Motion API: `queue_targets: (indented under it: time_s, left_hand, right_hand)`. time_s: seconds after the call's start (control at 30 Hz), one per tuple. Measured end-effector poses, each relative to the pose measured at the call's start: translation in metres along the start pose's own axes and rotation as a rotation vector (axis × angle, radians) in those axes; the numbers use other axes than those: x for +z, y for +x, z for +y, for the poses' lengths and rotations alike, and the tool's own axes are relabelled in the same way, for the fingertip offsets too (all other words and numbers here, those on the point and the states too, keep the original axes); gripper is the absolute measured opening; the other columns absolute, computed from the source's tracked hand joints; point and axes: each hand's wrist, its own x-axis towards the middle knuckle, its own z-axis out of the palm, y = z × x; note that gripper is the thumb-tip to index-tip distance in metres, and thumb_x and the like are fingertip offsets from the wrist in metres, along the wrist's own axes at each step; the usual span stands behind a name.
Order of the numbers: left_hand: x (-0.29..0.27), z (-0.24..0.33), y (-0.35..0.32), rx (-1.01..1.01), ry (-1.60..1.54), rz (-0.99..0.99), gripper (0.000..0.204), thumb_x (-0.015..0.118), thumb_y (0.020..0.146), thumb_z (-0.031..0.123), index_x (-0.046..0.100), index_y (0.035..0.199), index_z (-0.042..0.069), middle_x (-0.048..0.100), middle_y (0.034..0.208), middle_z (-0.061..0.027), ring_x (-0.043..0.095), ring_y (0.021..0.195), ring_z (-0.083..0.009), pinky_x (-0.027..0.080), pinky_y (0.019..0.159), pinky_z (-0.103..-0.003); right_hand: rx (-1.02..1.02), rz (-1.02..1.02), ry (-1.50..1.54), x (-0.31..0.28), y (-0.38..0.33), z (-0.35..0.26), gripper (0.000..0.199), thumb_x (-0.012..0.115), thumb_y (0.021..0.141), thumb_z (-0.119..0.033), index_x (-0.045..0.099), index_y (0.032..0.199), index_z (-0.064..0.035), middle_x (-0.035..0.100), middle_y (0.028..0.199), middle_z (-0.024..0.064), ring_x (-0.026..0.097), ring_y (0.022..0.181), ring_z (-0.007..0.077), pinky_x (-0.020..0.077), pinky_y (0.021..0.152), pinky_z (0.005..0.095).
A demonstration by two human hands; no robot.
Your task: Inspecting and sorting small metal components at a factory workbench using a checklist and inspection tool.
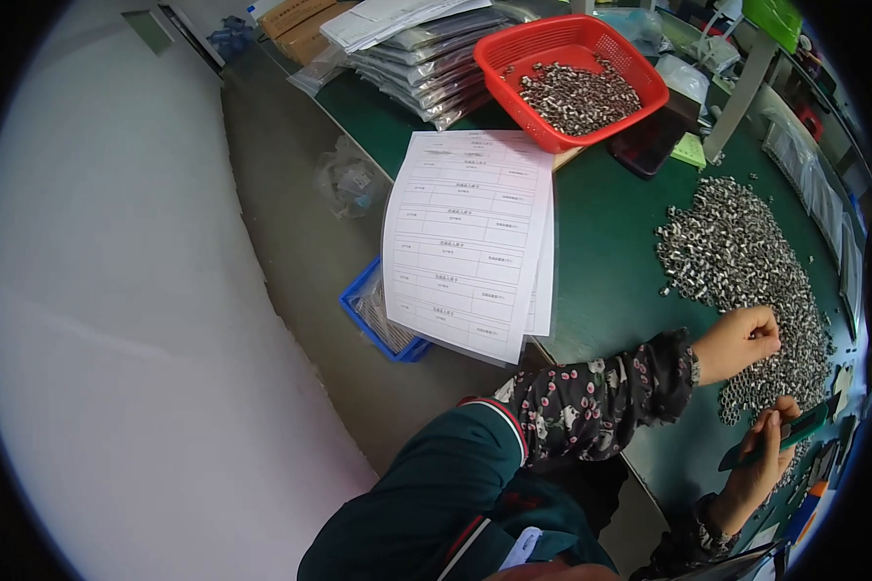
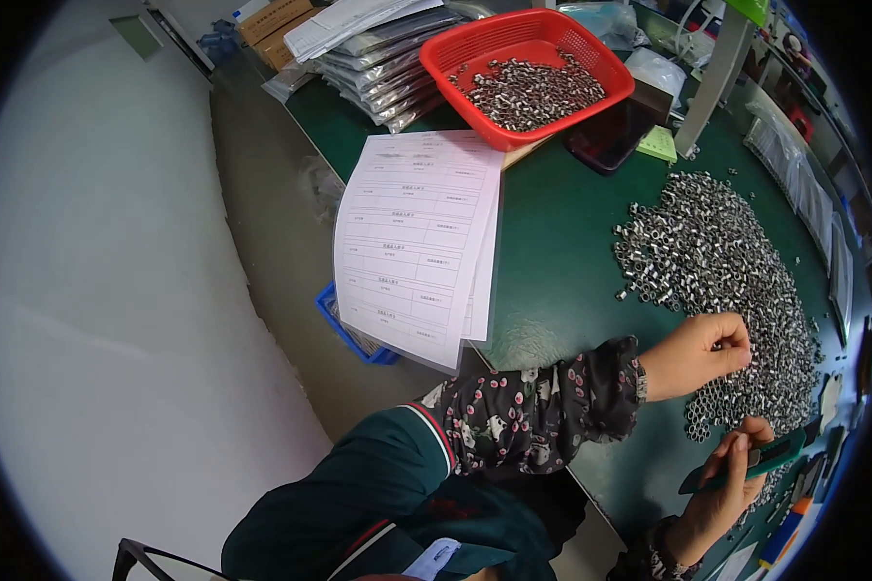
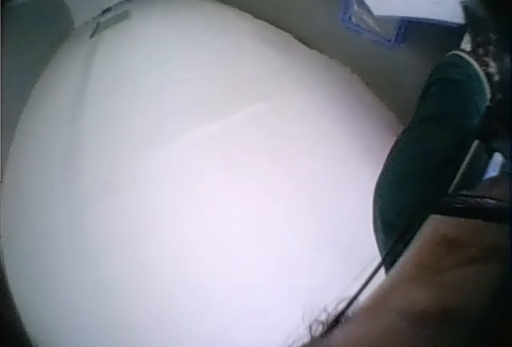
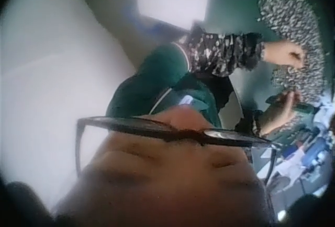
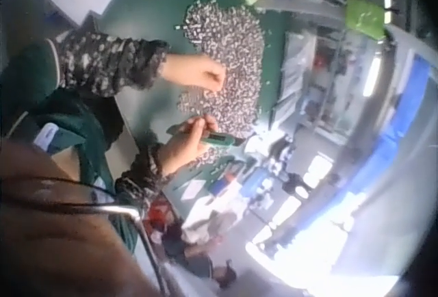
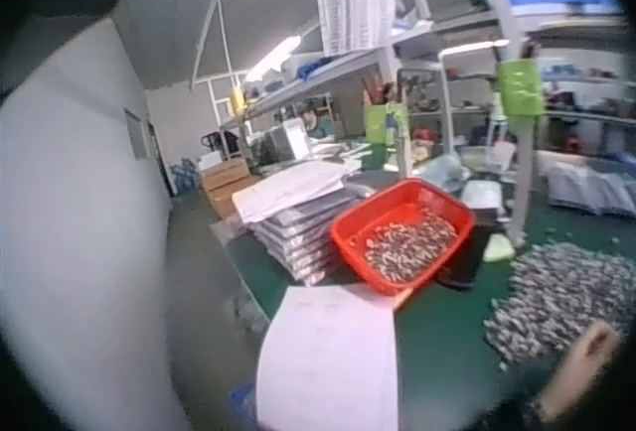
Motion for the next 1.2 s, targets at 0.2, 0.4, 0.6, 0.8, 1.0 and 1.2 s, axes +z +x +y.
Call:
queue_targets:
  time_s: [0.2, 0.4, 0.6, 0.8, 1.0, 1.2]
  left_hand:
    - [0.01, -0.015, -0.007, -0.117, 0.044, -0.042, 0.016, 0.052, 0.071, 0.003, 0.041, 0.082, 0.001, 0.047, 0.056, -0.005, 0.046, 0.051, -0.0099, 0.036, 0.046, -0.024]
    - [0.02, -0.022, -0.014, -0.206, -0.054, -0.035, 0.021, 0.05, 0.072, 0.003, 0.035, 0.088, 0.001, 0.045, 0.054, -0.007, 0.047, 0.049, -0.0145, 0.036, 0.045, -0.028]
    - [0.028, -0.018, -0.018, -0.122, -0.238, -0.018, 0.021, 0.049, 0.073, 0.001, 0.033, 0.087, 0.001, 0.054, 0.062, -0.008, 0.052, 0.054, -0.0152, 0.039, 0.049, -0.027]
    - [0.03, -0.023, -0.02, -0.144, -0.166, 0.003, 0.022, 0.049, 0.071, 0.001, 0.032, 0.086, 0.001, 0.055, 0.066, -0.0089, 0.055, 0.06, -0.0158, 0.04, 0.054, -0.026]
    - [0.03, -0.017, -0.023, -0.188, -0.238, 0.003, 0.023, 0.05, 0.072, 0.002, 0.032, 0.087, 0.001, 0.053, 0.063, -0.0094, 0.055, 0.06, -0.0153, 0.04, 0.053, -0.026]
    - [0.027, -0.015, -0.021, -0.234, -0.196, -0.048, 0.023, 0.052, 0.073, 0.005, 0.033, 0.087, 0.002, 0.052, 0.06, -0.0085, 0.054, 0.057, -0.0138, 0.039, 0.049, -0.026]
  right_hand:
    - [-0.009, 0.054, -0.055, 0.009, 0.009, 0.02, 0.026, 0.045, 0.083, -0.012, 0.042, 0.106, 0.0001, 0.043, 0.066, -0.0004, 0.032, 0.046, 0.0008, 0.0224, 0.039, 0.0124]
    - [-0.034, 0.172, -0.078, -0.014, 0.016, 0.041, 0.022, 0.046, 0.083, -0.014, 0.046, 0.1, -0.0007, 0.041, 0.064, -0.0036, 0.032, 0.05, -0.0002, 0.0227, 0.044, 0.0134]
    - [0.008, 0.218, -0.079, -0.046, 0.02, 0.063, 0.027, 0.047, 0.082, -0.014, 0.044, 0.104, 0.0009, 0.047, 0.073, -0.0004, 0.042, 0.06, 0.0025, 0.0306, 0.05, 0.0148]
    - [0.024, 0.288, -0.03, -0.048, 0.016, 0.068, 0.027, 0.047, 0.082, -0.014, 0.044, 0.104, 0.0011, 0.049, 0.077, 0.0008, 0.044, 0.063, 0.0033, 0.0327, 0.053, 0.0152]
    - [0.035, 0.328, 0.0, -0.035, 0.013, 0.062, 0.027, 0.047, 0.083, -0.015, 0.044, 0.105, 0.0013, 0.05, 0.081, 0.0019, 0.046, 0.067, 0.0041, 0.0348, 0.056, 0.0157]
    - [0.035, 0.32, 0.026, -0.041, 0.013, 0.062, 0.028, 0.047, 0.083, -0.015, 0.043, 0.105, 0.0014, 0.05, 0.086, 0.0032, 0.047, 0.072, 0.0052, 0.0367, 0.06, 0.0163]
